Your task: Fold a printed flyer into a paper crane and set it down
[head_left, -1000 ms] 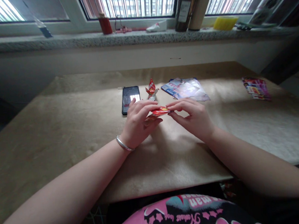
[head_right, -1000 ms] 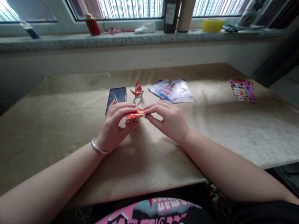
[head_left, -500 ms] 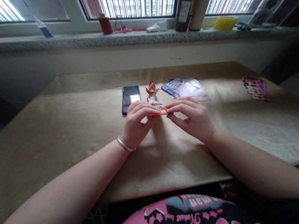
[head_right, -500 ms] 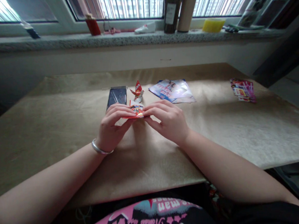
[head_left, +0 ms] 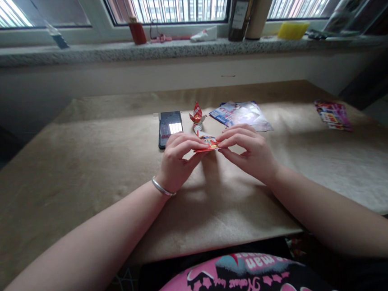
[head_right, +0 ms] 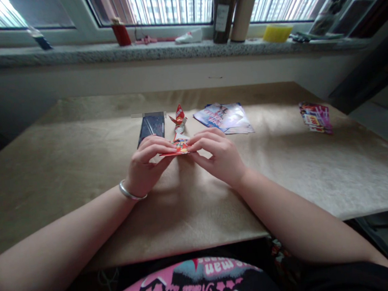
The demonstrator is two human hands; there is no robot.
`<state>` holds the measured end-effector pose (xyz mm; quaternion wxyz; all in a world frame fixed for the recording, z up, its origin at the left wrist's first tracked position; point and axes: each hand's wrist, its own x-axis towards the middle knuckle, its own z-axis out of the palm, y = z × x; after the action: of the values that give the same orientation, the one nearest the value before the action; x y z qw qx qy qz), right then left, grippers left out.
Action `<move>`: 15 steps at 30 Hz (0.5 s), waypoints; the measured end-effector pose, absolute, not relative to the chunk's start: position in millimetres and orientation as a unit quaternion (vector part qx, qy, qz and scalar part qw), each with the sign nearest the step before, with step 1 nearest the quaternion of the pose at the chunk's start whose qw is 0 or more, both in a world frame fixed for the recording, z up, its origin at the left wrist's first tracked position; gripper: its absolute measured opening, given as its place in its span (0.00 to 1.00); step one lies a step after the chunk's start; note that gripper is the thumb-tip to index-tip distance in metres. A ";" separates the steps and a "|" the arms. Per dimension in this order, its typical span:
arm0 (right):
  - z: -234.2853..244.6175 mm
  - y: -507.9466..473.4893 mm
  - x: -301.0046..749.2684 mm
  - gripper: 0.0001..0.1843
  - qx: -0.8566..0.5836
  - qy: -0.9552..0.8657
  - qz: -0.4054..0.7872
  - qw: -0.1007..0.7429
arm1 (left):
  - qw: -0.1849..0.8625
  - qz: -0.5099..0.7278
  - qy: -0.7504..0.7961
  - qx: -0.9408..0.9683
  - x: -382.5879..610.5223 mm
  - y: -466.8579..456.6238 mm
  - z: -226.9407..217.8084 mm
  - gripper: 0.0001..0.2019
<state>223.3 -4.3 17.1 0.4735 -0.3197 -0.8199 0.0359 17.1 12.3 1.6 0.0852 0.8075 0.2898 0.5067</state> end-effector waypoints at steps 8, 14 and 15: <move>16.2 -4.4 224.5 0.05 -0.318 -0.825 0.034 0.465 | 0.137 0.535 0.254 0.794 17.8 11.1 0.2 0.03; 16.9 -5.1 223.7 0.05 -0.328 -0.819 0.042 0.469 | 0.129 0.525 0.270 0.797 16.9 12.0 -1.7 0.05; 17.2 -5.3 223.4 0.05 -0.327 -0.818 0.042 0.472 | 0.128 0.522 0.272 0.798 16.7 12.1 -2.0 0.05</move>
<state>223.4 -5.3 17.2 0.4721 -0.3271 -0.8175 0.0420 16.7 12.1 -2.0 0.1283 0.7982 0.2719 0.5220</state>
